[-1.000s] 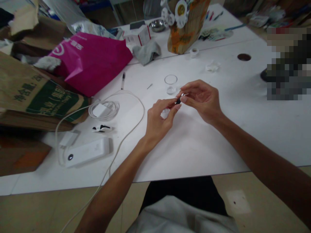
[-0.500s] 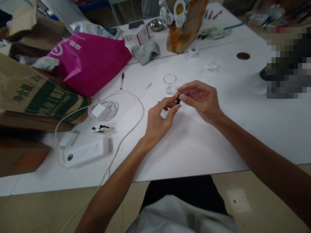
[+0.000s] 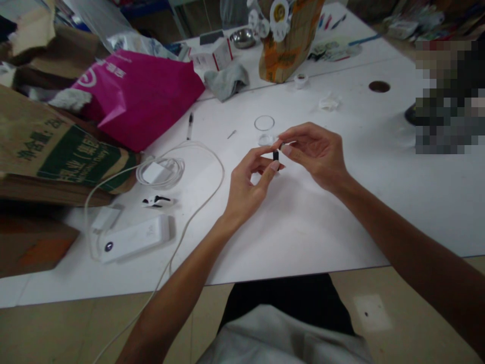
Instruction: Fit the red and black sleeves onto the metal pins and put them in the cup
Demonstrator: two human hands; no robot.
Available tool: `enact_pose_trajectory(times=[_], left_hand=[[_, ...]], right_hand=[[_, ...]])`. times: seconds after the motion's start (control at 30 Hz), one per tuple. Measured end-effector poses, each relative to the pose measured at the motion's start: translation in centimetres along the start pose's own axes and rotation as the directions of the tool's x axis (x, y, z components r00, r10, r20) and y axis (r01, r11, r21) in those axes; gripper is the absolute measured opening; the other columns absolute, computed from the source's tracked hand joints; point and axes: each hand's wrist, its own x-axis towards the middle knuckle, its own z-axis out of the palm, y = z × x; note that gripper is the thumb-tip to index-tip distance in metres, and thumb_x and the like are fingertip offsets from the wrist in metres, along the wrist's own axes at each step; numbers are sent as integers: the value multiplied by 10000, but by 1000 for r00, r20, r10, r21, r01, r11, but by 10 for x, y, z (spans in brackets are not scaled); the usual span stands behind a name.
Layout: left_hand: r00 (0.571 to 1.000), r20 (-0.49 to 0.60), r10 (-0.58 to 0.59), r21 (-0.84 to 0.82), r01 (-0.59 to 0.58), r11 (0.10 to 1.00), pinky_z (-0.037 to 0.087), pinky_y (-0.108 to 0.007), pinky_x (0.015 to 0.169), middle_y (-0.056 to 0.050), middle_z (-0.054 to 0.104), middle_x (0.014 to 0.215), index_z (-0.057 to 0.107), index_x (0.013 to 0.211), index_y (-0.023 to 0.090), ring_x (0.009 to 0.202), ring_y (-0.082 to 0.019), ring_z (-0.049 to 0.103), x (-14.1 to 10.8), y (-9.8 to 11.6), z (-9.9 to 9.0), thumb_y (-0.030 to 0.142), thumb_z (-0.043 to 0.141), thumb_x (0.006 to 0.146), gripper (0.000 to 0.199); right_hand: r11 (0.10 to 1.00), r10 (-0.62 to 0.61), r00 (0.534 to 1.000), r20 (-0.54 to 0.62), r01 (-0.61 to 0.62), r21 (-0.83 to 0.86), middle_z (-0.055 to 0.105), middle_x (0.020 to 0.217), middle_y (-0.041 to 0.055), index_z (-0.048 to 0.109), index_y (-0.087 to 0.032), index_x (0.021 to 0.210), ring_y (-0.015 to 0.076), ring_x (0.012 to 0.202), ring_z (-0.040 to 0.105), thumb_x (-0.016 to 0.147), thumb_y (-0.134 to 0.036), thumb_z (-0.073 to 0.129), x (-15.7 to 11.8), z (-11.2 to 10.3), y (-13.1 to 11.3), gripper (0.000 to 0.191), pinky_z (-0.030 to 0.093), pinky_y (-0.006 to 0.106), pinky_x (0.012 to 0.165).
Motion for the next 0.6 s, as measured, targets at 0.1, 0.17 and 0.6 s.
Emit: enact_pose_trajectory(times=[0.1, 0.17, 0.6], left_hand=[[1000, -8, -5, 3, 5, 1000, 680, -403, 959, -52, 867, 1064, 715, 1435, 274, 1017, -233, 866, 1, 3, 0, 515, 790, 1123, 401], [1000, -13, 11, 7, -11, 1000, 686, -402, 960, -45, 856, 1039, 705, 1449, 275, 1017, -230, 862, 1, 3, -1, 528, 780, 1127, 417], [994, -101, -41, -113, 30, 993, 686, -343, 937, -50, 856, 1064, 755, 1366, 254, 977, -187, 841, 11, -9, -12, 541, 903, 1037, 461]], right_hand=[[999, -33, 999, -28, 32, -39, 876, 1118, 23, 868, -329, 1116, 262, 1077, 852, 966, -445, 951, 0, -2, 3, 207, 728, 466, 1020], [997, -39, 999, -31, 37, -68, 879, 1121, 27, 864, -326, 1100, 261, 1070, 849, 974, -458, 944, 0, -2, 5, 199, 722, 469, 1029], [984, -56, 995, -88, 40, -173, 861, 1073, 48, 845, -296, 1020, 264, 994, 826, 944, -461, 954, 9, -13, 7, 212, 730, 472, 980]])
